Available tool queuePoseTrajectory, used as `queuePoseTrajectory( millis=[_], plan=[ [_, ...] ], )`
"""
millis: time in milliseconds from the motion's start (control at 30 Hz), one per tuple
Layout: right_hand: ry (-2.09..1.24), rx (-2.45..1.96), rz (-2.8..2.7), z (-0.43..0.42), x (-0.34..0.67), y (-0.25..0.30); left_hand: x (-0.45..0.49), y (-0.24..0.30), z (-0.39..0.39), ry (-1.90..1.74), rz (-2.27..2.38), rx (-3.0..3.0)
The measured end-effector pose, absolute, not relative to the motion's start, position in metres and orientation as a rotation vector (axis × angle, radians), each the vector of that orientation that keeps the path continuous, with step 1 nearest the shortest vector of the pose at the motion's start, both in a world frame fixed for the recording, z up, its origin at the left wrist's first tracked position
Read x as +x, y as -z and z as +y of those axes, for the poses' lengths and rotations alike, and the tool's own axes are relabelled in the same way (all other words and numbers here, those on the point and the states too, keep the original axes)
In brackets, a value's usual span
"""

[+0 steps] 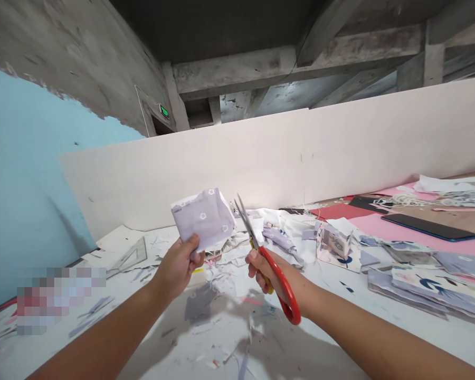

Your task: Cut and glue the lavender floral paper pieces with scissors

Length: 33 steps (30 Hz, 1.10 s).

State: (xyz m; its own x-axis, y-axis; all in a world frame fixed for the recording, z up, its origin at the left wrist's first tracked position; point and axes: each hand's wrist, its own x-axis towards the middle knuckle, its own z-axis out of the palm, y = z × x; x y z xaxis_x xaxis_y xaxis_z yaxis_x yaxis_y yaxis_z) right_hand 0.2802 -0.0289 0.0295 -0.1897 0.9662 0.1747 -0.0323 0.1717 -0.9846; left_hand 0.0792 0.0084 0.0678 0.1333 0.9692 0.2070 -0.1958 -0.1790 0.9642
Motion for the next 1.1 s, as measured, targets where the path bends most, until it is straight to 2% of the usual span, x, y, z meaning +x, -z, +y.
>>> queuePoseTrajectory(
  millis=[167,367,567,1100],
  plan=[
    [-1.295,-0.829,-1.138,-0.018,0.262,-0.047,0.091,-0.046,0.002,-1.106,0.83,1.476],
    [-1.093,-0.948,-0.985,0.014,0.251,-0.057,0.085,-0.057,0.003,-0.899,0.977,1.692],
    [-1.035,-0.894,-1.065,0.017,0.262,-0.053,0.064,-0.074,0.017,-1.353,0.925,1.576],
    [-1.135,-0.891,-1.139,0.012,0.273,-0.047,0.079,-0.094,0.022,-1.329,1.123,2.322]
  ],
)
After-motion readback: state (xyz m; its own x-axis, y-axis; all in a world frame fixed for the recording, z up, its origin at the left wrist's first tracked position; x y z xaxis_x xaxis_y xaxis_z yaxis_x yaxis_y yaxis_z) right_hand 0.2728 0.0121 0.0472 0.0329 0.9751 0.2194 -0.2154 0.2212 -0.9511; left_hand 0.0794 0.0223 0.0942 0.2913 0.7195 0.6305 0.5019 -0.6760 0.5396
